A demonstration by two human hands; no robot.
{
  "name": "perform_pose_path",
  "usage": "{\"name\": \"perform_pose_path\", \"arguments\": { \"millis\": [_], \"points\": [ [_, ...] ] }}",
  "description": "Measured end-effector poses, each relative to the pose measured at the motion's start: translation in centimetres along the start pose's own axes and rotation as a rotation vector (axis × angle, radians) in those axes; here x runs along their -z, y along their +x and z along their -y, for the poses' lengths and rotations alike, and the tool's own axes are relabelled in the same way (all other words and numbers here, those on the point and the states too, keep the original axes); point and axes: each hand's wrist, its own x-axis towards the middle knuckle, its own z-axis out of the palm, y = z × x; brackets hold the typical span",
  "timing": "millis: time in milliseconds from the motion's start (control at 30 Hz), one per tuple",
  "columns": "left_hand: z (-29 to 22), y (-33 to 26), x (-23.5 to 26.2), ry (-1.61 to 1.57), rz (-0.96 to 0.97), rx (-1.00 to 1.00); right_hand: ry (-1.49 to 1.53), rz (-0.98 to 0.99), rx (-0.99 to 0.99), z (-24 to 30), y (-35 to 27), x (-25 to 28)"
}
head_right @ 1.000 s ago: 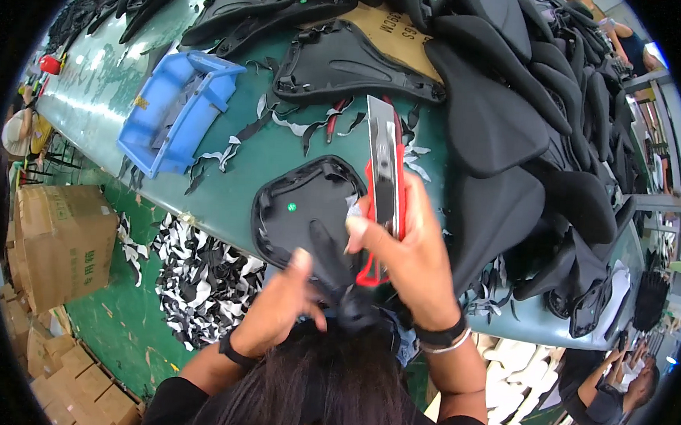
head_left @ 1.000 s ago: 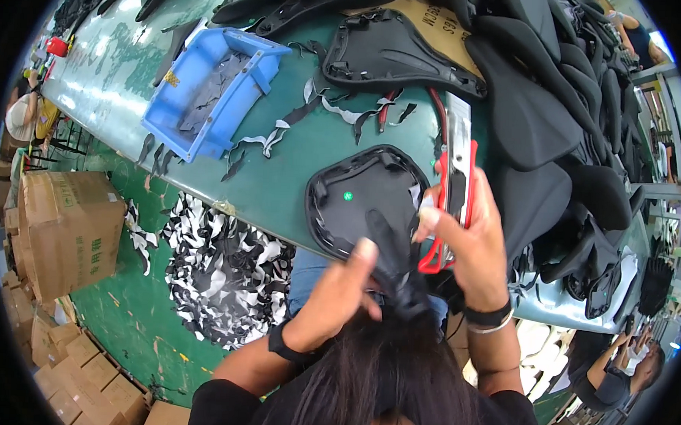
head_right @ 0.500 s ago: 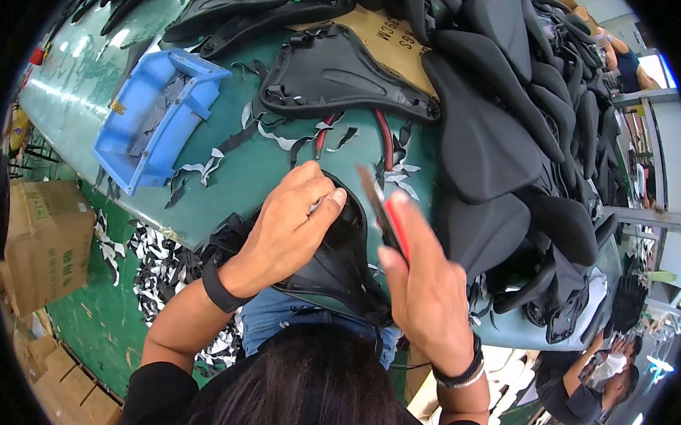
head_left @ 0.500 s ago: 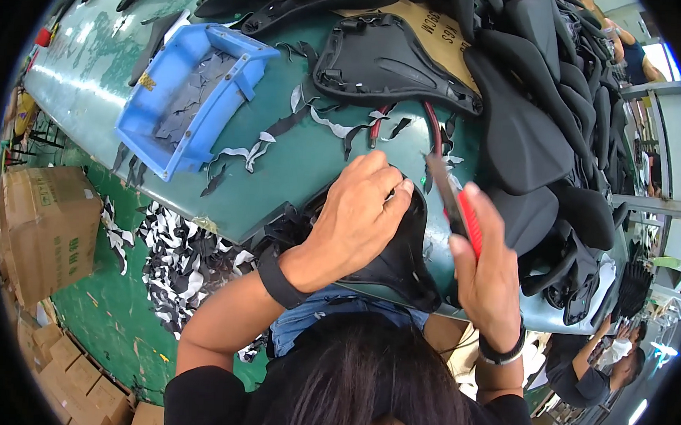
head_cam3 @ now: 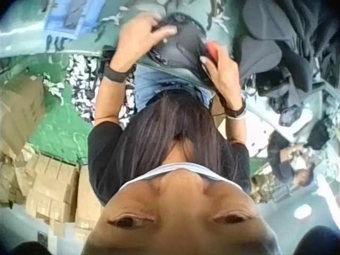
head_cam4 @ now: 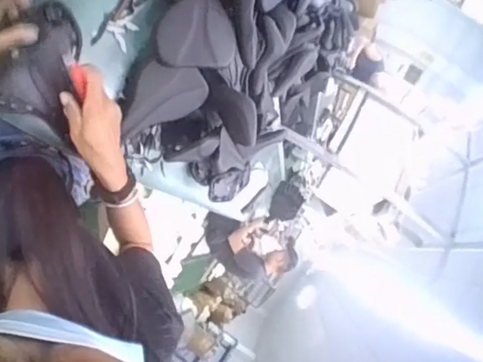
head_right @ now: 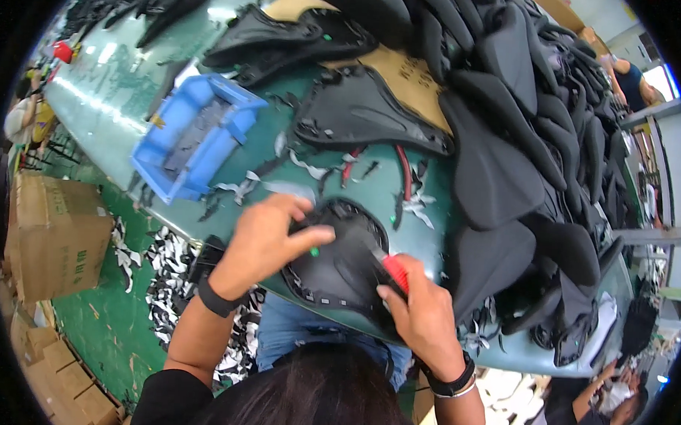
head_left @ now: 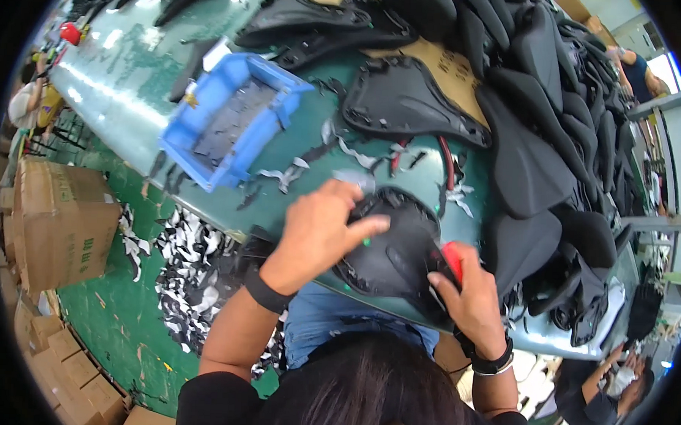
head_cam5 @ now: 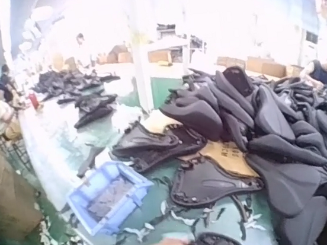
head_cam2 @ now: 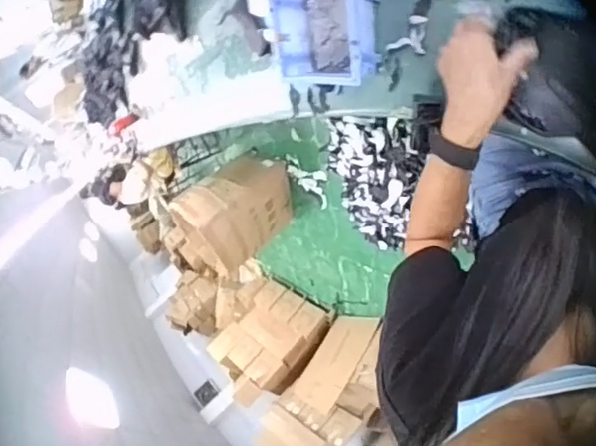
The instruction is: The person trims excess plastic or fabric material from newly assembled bicycle seats using a utility knife, discarding the material scraps into a blue plastic bin.
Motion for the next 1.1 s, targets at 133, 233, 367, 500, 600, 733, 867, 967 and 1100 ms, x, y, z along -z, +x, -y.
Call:
{"name": "perform_pose_path", "arguments": {
  "millis": [133, 233, 367, 500, 600, 733, 867, 967, 1100],
  "points": [
    [2.0, -1.1, 3.7, -0.314, 0.126, 0.015, 0.194, 0.01, 0.23, 1.2, 1.0, -0.2],
    [3.2, -1.5, 10.6, -0.505, -0.296, -0.176, 0.431, -0.23, 0.069, 0.5, 0.3, 0.2],
    [4.8, 6.6, 18.2, -1.264, -0.61, -0.15, 0.702, -0.268, -0.09, 0.6, 0.5, 0.1],
    [5.5, 15.8, 16.7, 0.347, -0.509, -0.294, 0.728, -0.211, -0.065, 0.5, 0.4, -0.5],
    [6.4, 21.4, 15.1, 0.718, -0.332, -0.239, 0.737, -0.224, -0.126, 0.4, -0.4, -0.2],
    [7.2, 22.0, 17.0, 0.812, -0.379, -0.166, 0.78, -0.193, -0.19, -0.1, -0.8, -0.2],
    [1.1, 14.3, 16.6, 0.58, -0.63, -0.64, 0.866, -0.285, -0.2, -0.7, -0.8, -0.5],
    [-3.3, 5.6, 12.0, 0.486, -0.464, -1.004, 0.902, -0.388, -0.241, -1.2, -1.2, -0.7],
    [-2.7, -4.1, 4.2, 0.389, -0.031, -1.047, 0.798, -0.165, -0.276, -1.9, -3.0, 0.1]
  ]
}}
